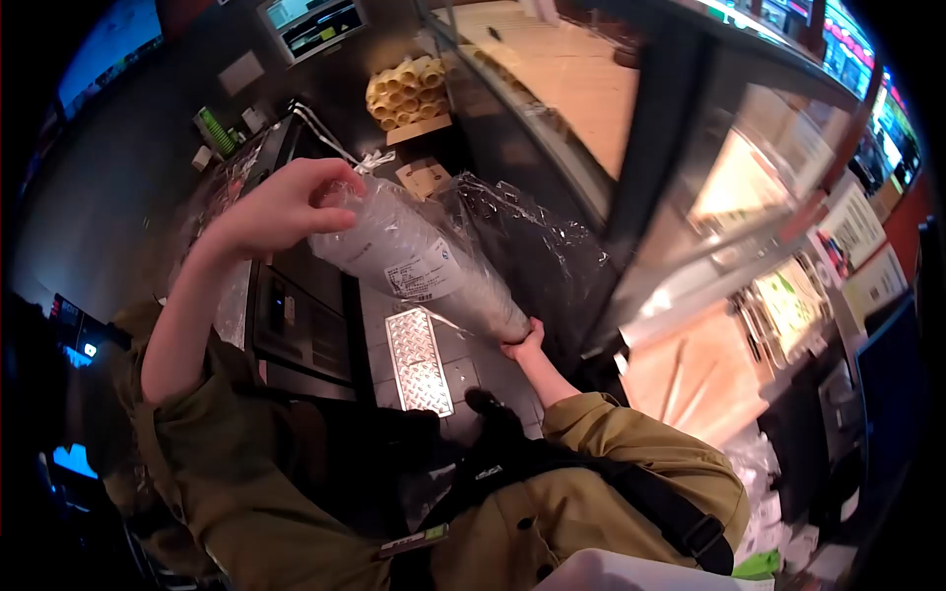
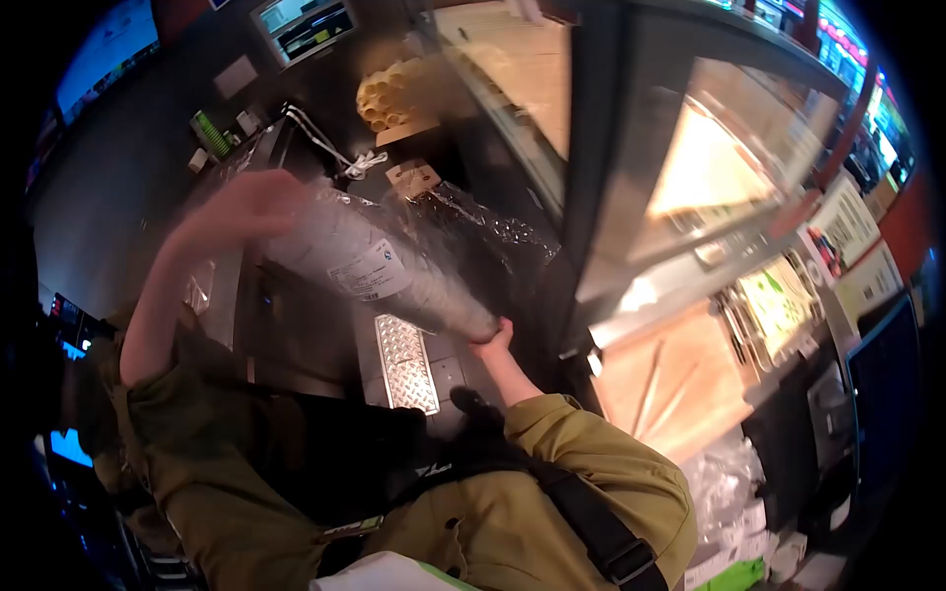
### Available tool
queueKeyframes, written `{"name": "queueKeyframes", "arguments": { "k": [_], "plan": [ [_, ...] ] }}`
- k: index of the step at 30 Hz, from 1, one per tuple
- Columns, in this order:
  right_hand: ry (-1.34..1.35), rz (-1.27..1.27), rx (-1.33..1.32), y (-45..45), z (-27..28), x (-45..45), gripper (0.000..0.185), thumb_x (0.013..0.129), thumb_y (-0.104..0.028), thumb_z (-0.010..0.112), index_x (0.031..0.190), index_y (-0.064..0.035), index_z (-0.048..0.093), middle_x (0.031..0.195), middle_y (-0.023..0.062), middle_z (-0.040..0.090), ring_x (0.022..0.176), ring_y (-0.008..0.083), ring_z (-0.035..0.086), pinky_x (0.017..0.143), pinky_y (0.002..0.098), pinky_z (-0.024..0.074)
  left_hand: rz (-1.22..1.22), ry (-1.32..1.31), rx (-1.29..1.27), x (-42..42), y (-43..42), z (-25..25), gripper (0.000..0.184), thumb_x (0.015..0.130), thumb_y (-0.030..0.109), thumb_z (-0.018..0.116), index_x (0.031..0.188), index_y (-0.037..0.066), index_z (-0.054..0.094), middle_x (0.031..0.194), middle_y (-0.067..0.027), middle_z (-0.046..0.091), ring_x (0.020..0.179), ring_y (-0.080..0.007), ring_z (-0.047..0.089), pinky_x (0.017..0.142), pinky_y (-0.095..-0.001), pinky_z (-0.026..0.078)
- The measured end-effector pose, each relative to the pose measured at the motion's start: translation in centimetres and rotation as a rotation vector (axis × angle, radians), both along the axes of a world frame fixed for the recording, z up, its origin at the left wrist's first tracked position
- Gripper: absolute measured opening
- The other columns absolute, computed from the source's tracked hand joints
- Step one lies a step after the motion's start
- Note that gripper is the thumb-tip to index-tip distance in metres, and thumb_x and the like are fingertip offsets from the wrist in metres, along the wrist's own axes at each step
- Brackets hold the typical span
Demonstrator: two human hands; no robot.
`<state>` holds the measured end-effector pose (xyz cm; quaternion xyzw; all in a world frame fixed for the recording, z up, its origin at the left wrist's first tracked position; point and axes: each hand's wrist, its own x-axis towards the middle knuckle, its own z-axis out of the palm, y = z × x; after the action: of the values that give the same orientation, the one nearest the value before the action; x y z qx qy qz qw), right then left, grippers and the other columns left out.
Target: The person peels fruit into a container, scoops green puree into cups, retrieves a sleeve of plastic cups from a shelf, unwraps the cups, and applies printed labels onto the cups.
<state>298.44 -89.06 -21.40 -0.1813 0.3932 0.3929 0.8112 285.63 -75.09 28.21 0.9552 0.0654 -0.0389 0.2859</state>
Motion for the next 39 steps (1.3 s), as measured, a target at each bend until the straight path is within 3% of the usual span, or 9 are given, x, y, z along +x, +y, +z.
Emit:
{"name": "queueKeyframes", "arguments": {
  "k": [4, 7, 11, 19, 21, 25, 30, 35, 39],
  "plan": [
    [0.016, -0.002, -0.012, 10.0, -1.4, 4.7, 0.038, 0.065, -0.043, 0.051, 0.095, -0.02, 0.054, 0.106, -0.001, 0.052, 0.095, 0.0206, 0.048, 0.076, 0.0395, 0.0414, 0.219, -0.325, 0.213, 4.5, 8.8, -3.1, 0.011, 0.07, 0.005, 0.061, 0.072, -0.001, 0.052, 0.064, -0.0067, 0.048, 0.06, -0.0128, 0.047, 0.055, -0.0247, 0.037],
    [0.032, 0.047, -0.016, 18.7, -0.1, 9.5, 0.038, 0.063, -0.045, 0.053, 0.093, -0.0207, 0.054, 0.101, -0.0022, 0.053, 0.093, 0.0182, 0.049, 0.071, 0.0367, 0.0428, 0.014, -0.951, 0.457, 9.2, 19.4, -6.2, 0.009, 0.072, 0.004, 0.06, 0.074, -0.001, 0.052, 0.071, -0.0089, 0.054, 0.066, -0.0157, 0.053, 0.057, -0.0264, 0.04],
    [-0.048, 0.046, 0.019, 26.4, -1.5, 16.2, 0.038, 0.065, -0.045, 0.052, 0.094, -0.0196, 0.054, 0.102, -0.0006, 0.053, 0.093, 0.0195, 0.05, 0.071, 0.0362, 0.0442, 0.366, -0.874, -0.1, 15.3, 27.9, -9.8, 0.009, 0.079, 0.009, 0.056, 0.079, 0.0, 0.055, 0.067, -0.0072, 0.058, 0.065, -0.0132, 0.057, 0.059, -0.0244, 0.043],
    [-0.188, 0.051, 0.108, 44.9, -3.2, 29.1, 0.037, 0.075, -0.04, 0.048, 0.098, -0.0113, 0.052, 0.098, 0.0017, 0.055, 0.09, 0.0199, 0.052, 0.071, 0.0336, 0.0443, 0.53, -1.1, -0.293, 27.7, 47.4, -13.0, 0.017, 0.085, 0.01, 0.048, 0.075, -0.002, 0.056, 0.064, -0.0035, 0.059, 0.06, -0.009, 0.053, 0.057, -0.0219, 0.042],
    [-0.229, 0.067, 0.115, 49.1, -0.4, 33.2, 0.04, 0.075, -0.04, 0.05, 0.102, -0.011, 0.052, 0.104, 0.0048, 0.054, 0.096, 0.0223, 0.052, 0.078, 0.0383, 0.044, 0.68, -1.131, -0.222, 29.1, 54.5, -13.8, 0.019, 0.086, 0.012, 0.045, 0.078, -0.002, 0.056, 0.065, -0.0025, 0.058, 0.064, -0.0099, 0.053, 0.063, -0.0228, 0.042],
    [-0.488, 0.019, 0.089, 58.4, 6.2, 42.9, 0.045, 0.078, -0.043, 0.047, 0.105, -0.0061, 0.05, 0.104, 0.0079, 0.054, 0.096, 0.0238, 0.053, 0.082, 0.0423, 0.0438, 0.95, -0.939, 0.029, 26.8, 66.3, -19.3, 0.029, 0.086, 0.02, 0.048, 0.107, 0.001, 0.048, 0.106, -0.0086, 0.051, 0.097, -0.0147, 0.047, 0.085, -0.0268, 0.036],
    [-1.138, -0.068, -0.027, 72.3, 19.6, 50.8, 0.038, 0.084, -0.035, 0.049, 0.104, -0.0024, 0.05, 0.1, 0.0074, 0.054, 0.094, 0.0192, 0.052, 0.084, 0.035, 0.0421, 1.262, -1.023, -0.655, 25.9, 73.5, -30.6, 0.044, 0.08, 0.021, 0.058, 0.115, 0.002, 0.042, 0.115, -0.011, 0.046, 0.106, -0.018, 0.043, 0.091, -0.0299, 0.034],
    [-1.521, 0.123, 0.671, 89.9, 27.5, 48.8, 0.078, 0.07, -0.051, 0.061, 0.123, -0.0019, 0.032, 0.111, 0.017, 0.049, 0.103, 0.0297, 0.05, 0.087, 0.0397, 0.0417, 1.276, -1.431, -1.291, 31.0, 85.1, -41.2, 0.028, 0.083, 0.016, 0.053, 0.107, 0.005, 0.046, 0.102, -0.0053, 0.05, 0.097, -0.0176, 0.047, 0.088, -0.0298, 0.036],
    [-1.842, 0.209, 0.747, 106.8, 31.2, 43.9, 0.084, 0.066, -0.043, 0.068, 0.123, 0.0034, 0.03, 0.117, 0.0208, 0.044, 0.104, 0.0354, 0.049, 0.089, 0.0428, 0.0402, 1.325, -1.617, -1.268, 35.5, 98.2, -42.2, 0.024, 0.087, 0.018, 0.044, 0.109, 0.008, 0.046, 0.103, 0.0, 0.051, 0.094, -0.0134, 0.049, 0.078, -0.0284, 0.041]
  ]
}}
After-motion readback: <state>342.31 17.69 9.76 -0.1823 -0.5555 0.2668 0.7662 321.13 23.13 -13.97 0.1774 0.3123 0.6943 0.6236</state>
